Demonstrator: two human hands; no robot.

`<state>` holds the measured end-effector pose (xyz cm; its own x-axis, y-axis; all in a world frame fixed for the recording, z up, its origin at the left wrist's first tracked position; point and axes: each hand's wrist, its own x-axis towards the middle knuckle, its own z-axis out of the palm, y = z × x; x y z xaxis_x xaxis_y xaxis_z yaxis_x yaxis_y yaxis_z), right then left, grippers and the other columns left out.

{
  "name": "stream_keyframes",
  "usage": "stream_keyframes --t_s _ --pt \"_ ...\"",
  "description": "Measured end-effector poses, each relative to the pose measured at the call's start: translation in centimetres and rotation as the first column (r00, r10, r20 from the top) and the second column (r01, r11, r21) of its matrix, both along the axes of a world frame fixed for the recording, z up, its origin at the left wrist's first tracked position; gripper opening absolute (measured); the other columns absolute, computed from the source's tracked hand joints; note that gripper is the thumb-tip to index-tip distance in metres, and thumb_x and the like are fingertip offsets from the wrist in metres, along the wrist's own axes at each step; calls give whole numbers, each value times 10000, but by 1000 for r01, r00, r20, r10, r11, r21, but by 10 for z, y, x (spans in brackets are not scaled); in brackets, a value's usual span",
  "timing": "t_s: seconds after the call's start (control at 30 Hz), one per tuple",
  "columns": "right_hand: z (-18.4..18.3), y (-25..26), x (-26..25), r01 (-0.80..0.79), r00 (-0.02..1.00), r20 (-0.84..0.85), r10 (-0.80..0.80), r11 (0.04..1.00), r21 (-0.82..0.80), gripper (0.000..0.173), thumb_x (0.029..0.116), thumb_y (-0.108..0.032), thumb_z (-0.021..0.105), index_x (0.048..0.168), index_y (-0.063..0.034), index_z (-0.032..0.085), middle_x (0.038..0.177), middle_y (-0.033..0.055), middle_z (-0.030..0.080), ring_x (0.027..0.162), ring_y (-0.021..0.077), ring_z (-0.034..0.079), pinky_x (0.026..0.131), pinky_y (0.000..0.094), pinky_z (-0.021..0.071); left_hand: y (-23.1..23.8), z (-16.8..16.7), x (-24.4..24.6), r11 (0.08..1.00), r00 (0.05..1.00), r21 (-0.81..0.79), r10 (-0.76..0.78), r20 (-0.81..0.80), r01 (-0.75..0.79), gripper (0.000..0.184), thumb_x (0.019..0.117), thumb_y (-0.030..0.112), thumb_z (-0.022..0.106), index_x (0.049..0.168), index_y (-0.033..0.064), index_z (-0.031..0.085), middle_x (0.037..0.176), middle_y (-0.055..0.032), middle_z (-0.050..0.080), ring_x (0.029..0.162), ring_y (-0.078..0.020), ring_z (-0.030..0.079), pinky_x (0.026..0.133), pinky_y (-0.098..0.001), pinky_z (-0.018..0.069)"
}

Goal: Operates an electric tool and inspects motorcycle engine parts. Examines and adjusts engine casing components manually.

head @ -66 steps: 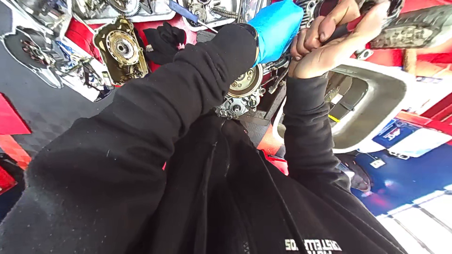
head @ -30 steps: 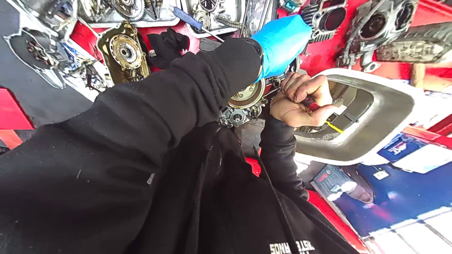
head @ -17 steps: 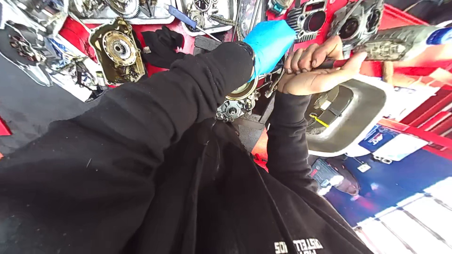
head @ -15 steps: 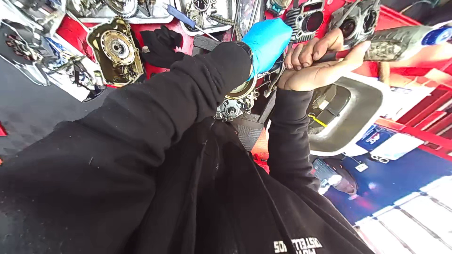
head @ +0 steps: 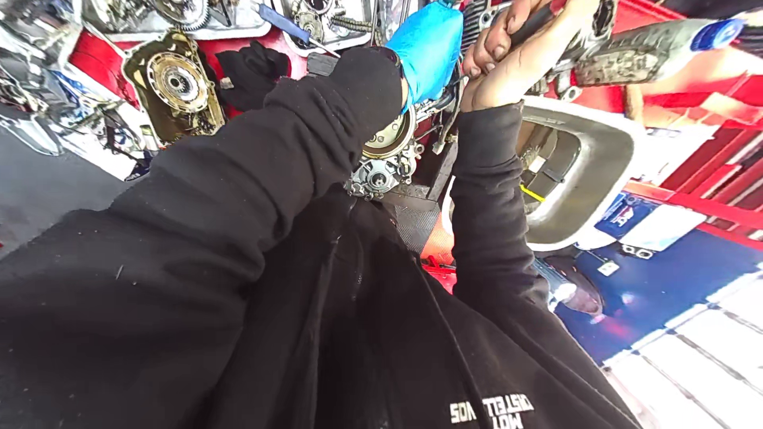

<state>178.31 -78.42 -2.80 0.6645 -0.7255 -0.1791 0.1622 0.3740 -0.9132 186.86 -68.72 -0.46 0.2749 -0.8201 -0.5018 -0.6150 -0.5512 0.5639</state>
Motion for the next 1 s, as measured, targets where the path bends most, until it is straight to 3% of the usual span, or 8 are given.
stream_keyframes --t_s 0.13,0.27,0.47,0.53,0.6,0.63,0.73,1.0 --pt "1 -5 11 -20 981 -190 25 999 28 586 1138 -346 76 712 -114 404 461 -9 329 349 108 326 340 256 343 0 -2 0 1000 1000 -9 -6 11 6 150 869 175 724 975 71 744 1101 -122 713 1100 -293 661 996 -499 503" --pt "-3 0 20 -46 964 -263 39 999 -21 511 1140 -223 164 705 -115 411 462 -23 329 342 85 309 322 226 293 0 -4 1 999 999 -38 -19 27 20 180 844 193 758 967 63 736 1093 -133 710 1102 -307 658 997 -505 502" --pt "-3 1 14 33 975 -222 -24 999 38 603 1134 -390 59 709 -129 397 442 -28 292 333 93 285 325 249 296 2 6 0 1000 999 1 17 -37 -17 191 840 130 768 995 30 717 1150 -167 689 1146 -325 638 1034 -505 481" --pt "-4 -1 14 44 970 -243 -33 998 42 572 1139 -356 73 718 -124 384 455 -22 286 343 102 286 337 259 311 4 -16 4 998 999 -70 0 -42 -3 160 840 176 775 948 68 728 1064 -113 716 1060 -281 668 985 -496 507" --pt "-3 -4 16 38 977 -213 -29 998 39 550 1132 -299 88 693 -123 369 449 -14 287 344 107 286 343 261 309 1 -67 11 977 999 -209 -23 31 29 154 773 316 796 831 186 739 880 28 740 869 -170 691 845 -473 547" --pt "-1 -4 17 33 982 -188 -26 999 31 553 1126 -270 88 666 -124 359 436 -10 293 336 105 292 336 254 309 -2 -78 14 978 999 -206 -37 28 41 157 774 340 802 844 208 752 875 54 745 862 -152 697 852 -476 554" --pt "-1 -4 19 2 989 -150 5 999 46 533 1101 -174 130 618 -124 350 424 -11 289 335 91 283 342 242 296 -6 -81 15 987 999 -154 -48 4 48 158 780 338 802 855 209 751 886 52 736 880 -160 689 880 -482 548" --pt "-3 1 20 11 968 -253 -9 1000 3 514 1132 -226 146 704 -102 403 461 -9 313 343 95 295 329 235 307 -8 -78 16 991 998 -115 -60 20 62 155 780 358 800 869 238 758 918 62 735 916 -169 677 876 -509 529"
